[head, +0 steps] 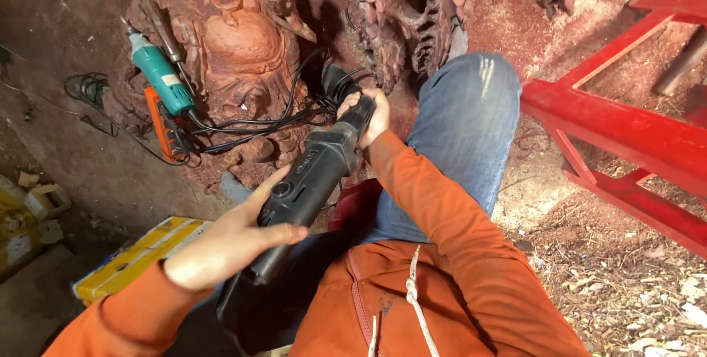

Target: Carving intricate details into a large wooden sculpture using a power die grinder

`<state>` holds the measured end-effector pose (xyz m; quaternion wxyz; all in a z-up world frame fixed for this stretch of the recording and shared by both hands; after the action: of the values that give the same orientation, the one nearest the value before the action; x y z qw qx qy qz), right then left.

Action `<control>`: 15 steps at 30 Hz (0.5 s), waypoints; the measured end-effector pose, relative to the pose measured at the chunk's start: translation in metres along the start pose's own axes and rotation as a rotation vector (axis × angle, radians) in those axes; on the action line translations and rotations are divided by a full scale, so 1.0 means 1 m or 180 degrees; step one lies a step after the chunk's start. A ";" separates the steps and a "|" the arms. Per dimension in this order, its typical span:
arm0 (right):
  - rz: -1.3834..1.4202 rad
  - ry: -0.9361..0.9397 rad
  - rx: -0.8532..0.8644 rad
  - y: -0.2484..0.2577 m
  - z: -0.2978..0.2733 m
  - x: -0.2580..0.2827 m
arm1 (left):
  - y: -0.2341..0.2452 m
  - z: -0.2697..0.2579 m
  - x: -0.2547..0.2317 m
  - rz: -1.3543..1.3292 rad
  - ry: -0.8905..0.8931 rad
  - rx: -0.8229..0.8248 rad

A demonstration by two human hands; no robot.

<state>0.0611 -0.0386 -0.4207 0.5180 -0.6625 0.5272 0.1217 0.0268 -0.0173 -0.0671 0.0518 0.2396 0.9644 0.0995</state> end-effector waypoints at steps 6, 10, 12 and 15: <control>0.0200 -0.0210 0.0346 0.005 0.011 0.010 | -0.002 0.015 0.000 0.0322 -0.0131 -0.0029; 0.0226 -0.0359 0.0279 0.007 0.012 0.013 | -0.008 0.017 -0.005 0.0153 -0.0289 0.0031; 0.0254 -0.0328 0.0203 0.006 0.009 0.013 | -0.008 0.016 -0.001 0.0261 -0.0294 -0.0012; -0.0037 -0.0318 0.0083 0.007 0.001 0.005 | -0.014 0.008 0.016 0.0049 -0.0219 0.0024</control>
<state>0.0578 -0.0400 -0.4281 0.5530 -0.6518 0.4984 0.1447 0.0081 -0.0206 -0.0784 0.0833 0.2505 0.9605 0.0880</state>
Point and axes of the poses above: each hand's wrist, its own z-axis towards the middle knuckle, its own y-axis out of the back of the hand, x = y × z, the point moved 9 cm from there along z, towards the middle knuckle, and after that the axes turned 4 degrees about -y, right-handed, at the moved point
